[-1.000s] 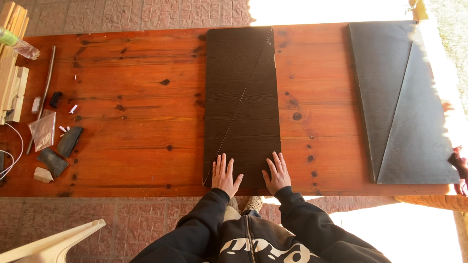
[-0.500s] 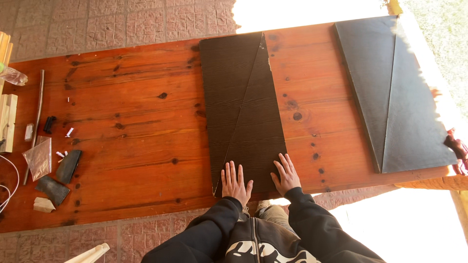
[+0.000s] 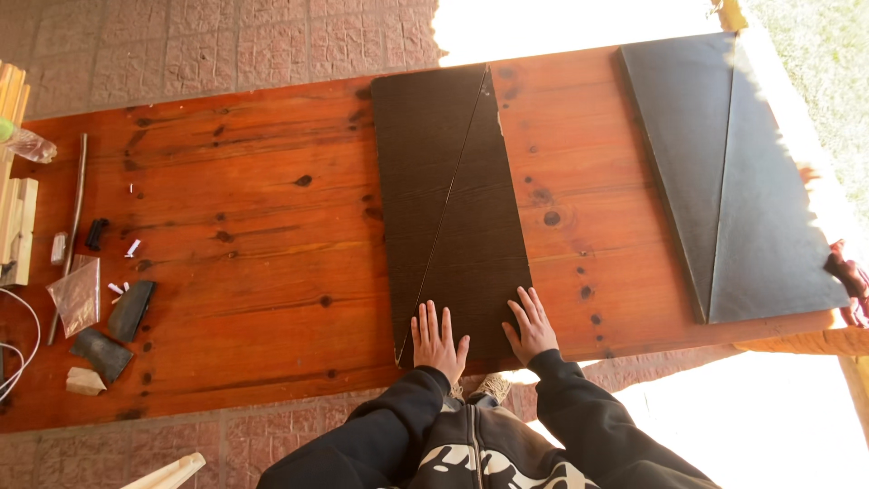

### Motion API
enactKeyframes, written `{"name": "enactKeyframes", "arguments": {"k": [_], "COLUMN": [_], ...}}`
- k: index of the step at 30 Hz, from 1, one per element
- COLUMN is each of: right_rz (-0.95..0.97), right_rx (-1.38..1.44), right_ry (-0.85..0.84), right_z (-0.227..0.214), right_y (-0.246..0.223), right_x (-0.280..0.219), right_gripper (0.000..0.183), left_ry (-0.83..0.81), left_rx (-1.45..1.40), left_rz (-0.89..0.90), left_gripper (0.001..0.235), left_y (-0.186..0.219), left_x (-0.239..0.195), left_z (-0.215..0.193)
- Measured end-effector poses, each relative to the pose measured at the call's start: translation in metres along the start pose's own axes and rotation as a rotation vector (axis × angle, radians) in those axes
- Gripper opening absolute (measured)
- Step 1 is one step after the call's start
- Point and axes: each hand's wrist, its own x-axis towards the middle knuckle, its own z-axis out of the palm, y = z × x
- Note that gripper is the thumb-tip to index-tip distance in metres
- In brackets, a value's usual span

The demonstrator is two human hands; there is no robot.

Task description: The person wipes the surface of two dark wooden boards placed on a larger wooden table using a purple cloth. The person moves the boards slightly and continues wiping different sections of the boards.

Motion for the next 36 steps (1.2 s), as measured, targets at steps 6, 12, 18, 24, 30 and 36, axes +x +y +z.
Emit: {"name": "enactKeyframes", "arguments": {"k": [6, 12, 18, 24, 30, 36], "right_rz": [0.007, 0.001, 0.084, 0.128, 0.148, 0.160], "right_rx": [0.024, 0.053, 0.020, 0.041, 0.038, 0.038], "right_ry": [-0.009, -0.003, 0.003, -0.011, 0.023, 0.051], "right_z": [-0.002, -0.003, -0.006, 0.001, 0.005, 0.003], "right_y": [0.002, 0.005, 0.003, 0.003, 0.001, 0.006], "right_x": [-0.008, -0.014, 0.004, 0.011, 0.006, -0.004], "right_gripper": [0.048, 0.047, 0.049, 0.055, 0.054, 0.052], "left_ry": [-0.078, -0.135, -0.023, -0.088, -0.093, 0.001], "left_rx": [-0.007, -0.134, -0.262, -0.318, -0.384, -0.361], "left_rz": [-0.025, -0.116, -0.301, -0.435, -0.518, -0.613], "left_gripper": [0.077, 0.083, 0.087, 0.100, 0.093, 0.078], "left_y": [0.009, 0.006, 0.004, 0.010, -0.003, 0.006], "left_x": [-0.005, 0.006, 0.037, 0.050, 0.062, 0.057], "left_z": [-0.005, -0.020, -0.018, -0.016, -0.028, -0.012]}}
